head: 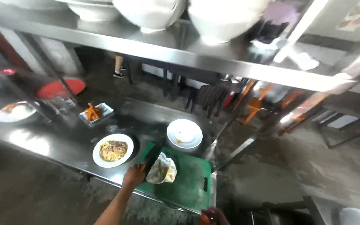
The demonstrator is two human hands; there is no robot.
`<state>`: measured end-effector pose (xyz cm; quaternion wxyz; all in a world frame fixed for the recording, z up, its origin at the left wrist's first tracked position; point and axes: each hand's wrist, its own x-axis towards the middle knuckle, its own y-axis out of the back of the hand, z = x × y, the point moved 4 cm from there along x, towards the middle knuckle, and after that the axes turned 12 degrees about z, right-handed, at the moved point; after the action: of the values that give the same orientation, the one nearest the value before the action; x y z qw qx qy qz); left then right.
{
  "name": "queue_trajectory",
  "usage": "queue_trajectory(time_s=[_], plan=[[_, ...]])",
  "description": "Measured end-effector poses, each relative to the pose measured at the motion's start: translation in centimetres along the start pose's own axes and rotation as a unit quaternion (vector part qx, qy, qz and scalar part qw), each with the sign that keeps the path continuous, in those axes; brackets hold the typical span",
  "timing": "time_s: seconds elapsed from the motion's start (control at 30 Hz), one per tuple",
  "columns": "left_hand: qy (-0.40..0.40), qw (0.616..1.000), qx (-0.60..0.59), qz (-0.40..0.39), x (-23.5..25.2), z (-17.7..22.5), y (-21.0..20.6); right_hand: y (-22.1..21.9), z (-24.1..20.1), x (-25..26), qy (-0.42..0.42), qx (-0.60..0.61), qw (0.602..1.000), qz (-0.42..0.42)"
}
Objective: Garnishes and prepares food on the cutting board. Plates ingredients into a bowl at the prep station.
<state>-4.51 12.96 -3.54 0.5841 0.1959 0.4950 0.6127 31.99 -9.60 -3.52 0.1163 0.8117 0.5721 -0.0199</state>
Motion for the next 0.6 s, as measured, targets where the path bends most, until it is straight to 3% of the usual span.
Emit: queue_trajectory(time_s=[0.13,0.3,0.4,0.6], plan=[[0.014,0.991,-0.121,-0.054,-9.1,0.1,-2.0,-3.8,1.0,8.7,0.007,-0.212,0.977,0.012],[0.061,0.969,-0.173,-0.166,-17.4,1.6,-10.2,-6.6,0.8,14.6,0.075,-0.375,0.923,-0.044],[0.08,0.968,-0.153,-0.183,-19.0,3.2,-12.7,-7.1,0.8,15.3,0.086,-0.407,0.906,-0.079],[0.074,0.968,-0.141,-0.194,-19.7,4.0,-15.1,-6.6,2.4,15.0,0.181,-0.333,0.922,-0.076]])
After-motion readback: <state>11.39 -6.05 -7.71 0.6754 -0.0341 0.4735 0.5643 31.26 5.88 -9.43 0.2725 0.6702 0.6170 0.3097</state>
